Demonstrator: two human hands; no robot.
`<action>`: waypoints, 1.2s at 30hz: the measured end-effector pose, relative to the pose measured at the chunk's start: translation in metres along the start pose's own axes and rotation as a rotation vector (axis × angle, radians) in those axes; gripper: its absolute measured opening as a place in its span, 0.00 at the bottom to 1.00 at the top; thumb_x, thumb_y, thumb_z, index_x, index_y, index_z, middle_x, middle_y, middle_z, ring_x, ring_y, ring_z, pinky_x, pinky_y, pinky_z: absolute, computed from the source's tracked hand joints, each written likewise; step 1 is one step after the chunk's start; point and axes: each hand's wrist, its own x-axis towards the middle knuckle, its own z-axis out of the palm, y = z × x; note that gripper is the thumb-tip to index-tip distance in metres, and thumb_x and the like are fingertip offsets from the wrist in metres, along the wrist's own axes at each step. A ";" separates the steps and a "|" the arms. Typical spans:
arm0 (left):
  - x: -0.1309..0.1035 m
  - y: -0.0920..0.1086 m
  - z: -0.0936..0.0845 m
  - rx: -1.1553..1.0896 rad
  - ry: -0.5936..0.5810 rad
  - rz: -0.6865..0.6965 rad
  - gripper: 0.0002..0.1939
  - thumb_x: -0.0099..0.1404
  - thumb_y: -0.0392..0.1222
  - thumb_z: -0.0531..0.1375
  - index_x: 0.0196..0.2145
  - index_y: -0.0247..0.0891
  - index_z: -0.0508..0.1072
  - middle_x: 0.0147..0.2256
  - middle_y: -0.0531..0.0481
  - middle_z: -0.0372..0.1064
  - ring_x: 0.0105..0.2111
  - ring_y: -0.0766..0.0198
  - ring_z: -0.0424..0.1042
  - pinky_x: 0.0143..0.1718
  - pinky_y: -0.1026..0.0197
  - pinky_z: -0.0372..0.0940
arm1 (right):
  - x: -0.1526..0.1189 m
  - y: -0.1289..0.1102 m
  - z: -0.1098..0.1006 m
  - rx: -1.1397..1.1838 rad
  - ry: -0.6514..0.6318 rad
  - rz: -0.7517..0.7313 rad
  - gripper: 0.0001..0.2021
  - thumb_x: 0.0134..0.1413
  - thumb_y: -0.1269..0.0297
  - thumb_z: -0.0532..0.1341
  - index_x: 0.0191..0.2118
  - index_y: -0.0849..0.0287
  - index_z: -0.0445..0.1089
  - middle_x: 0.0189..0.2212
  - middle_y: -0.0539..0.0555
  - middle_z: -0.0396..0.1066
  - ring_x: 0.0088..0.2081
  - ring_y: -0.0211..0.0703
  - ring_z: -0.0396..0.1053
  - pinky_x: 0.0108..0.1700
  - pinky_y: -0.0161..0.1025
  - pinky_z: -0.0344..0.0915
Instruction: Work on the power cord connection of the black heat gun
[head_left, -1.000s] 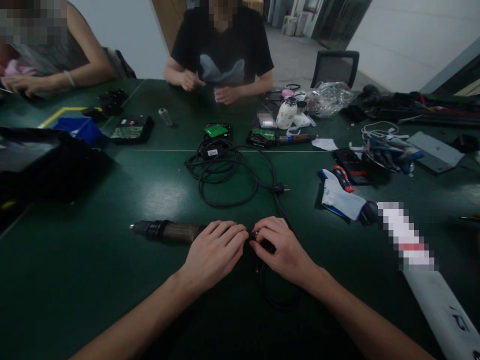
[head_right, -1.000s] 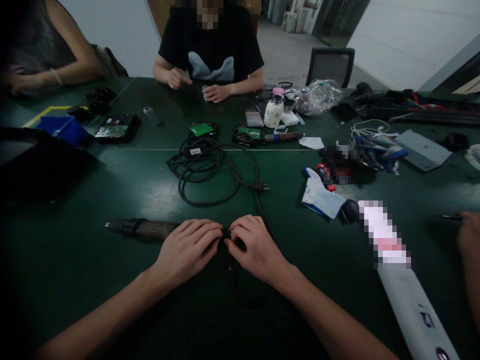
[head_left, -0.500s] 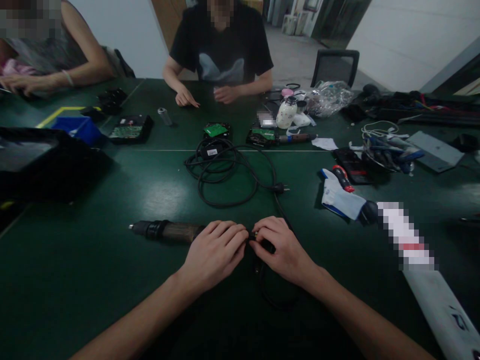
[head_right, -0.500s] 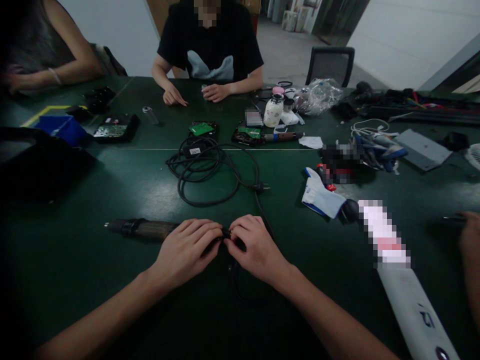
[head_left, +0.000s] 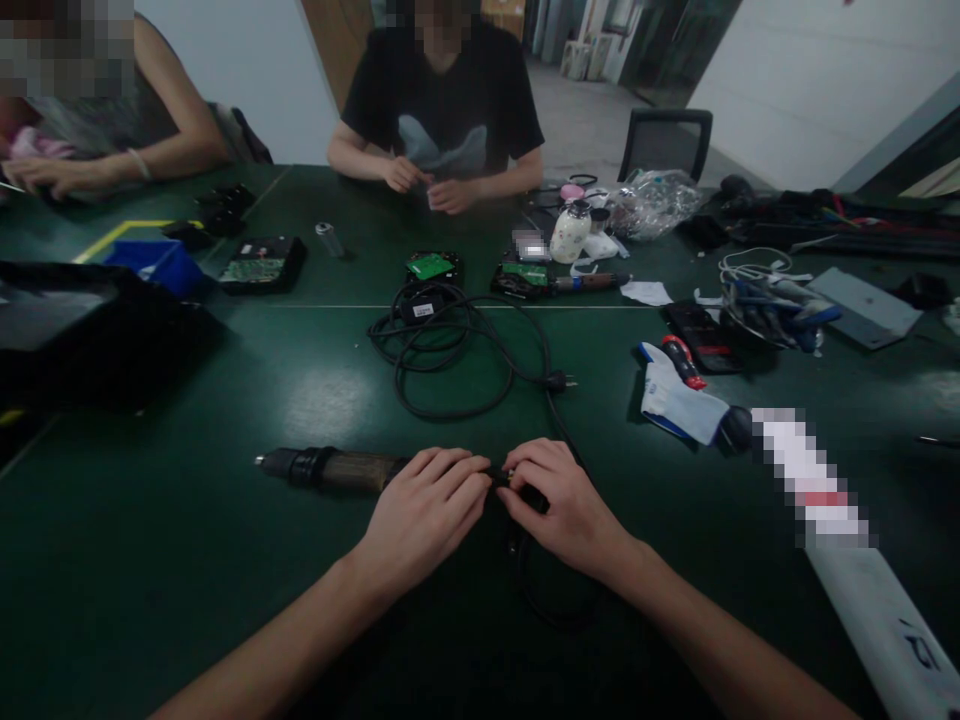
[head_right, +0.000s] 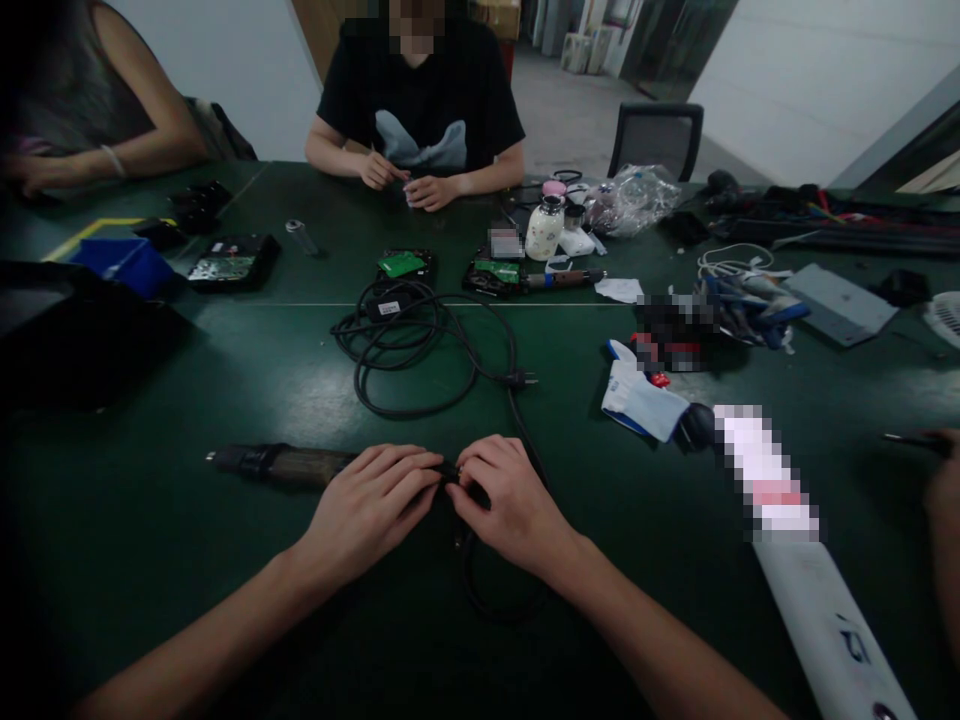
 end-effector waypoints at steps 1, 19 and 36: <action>0.000 0.000 0.000 0.003 0.004 -0.004 0.06 0.76 0.37 0.57 0.47 0.39 0.74 0.53 0.49 0.76 0.52 0.55 0.73 0.54 0.49 0.67 | 0.000 0.000 0.000 0.000 -0.002 0.003 0.08 0.65 0.70 0.65 0.34 0.55 0.68 0.44 0.53 0.74 0.47 0.48 0.69 0.52 0.50 0.62; -0.001 -0.001 -0.001 0.001 0.011 0.024 0.11 0.74 0.36 0.59 0.52 0.39 0.74 0.55 0.47 0.75 0.55 0.54 0.73 0.56 0.47 0.69 | 0.000 0.000 0.000 0.009 0.001 0.008 0.08 0.64 0.71 0.65 0.34 0.55 0.67 0.44 0.53 0.74 0.48 0.48 0.70 0.52 0.50 0.62; -0.001 -0.002 -0.003 0.013 -0.015 0.050 0.10 0.75 0.37 0.59 0.52 0.38 0.73 0.61 0.46 0.70 0.62 0.49 0.67 0.60 0.44 0.66 | 0.000 0.000 0.000 0.002 -0.016 0.012 0.08 0.66 0.71 0.64 0.35 0.55 0.67 0.44 0.53 0.73 0.48 0.48 0.68 0.52 0.49 0.61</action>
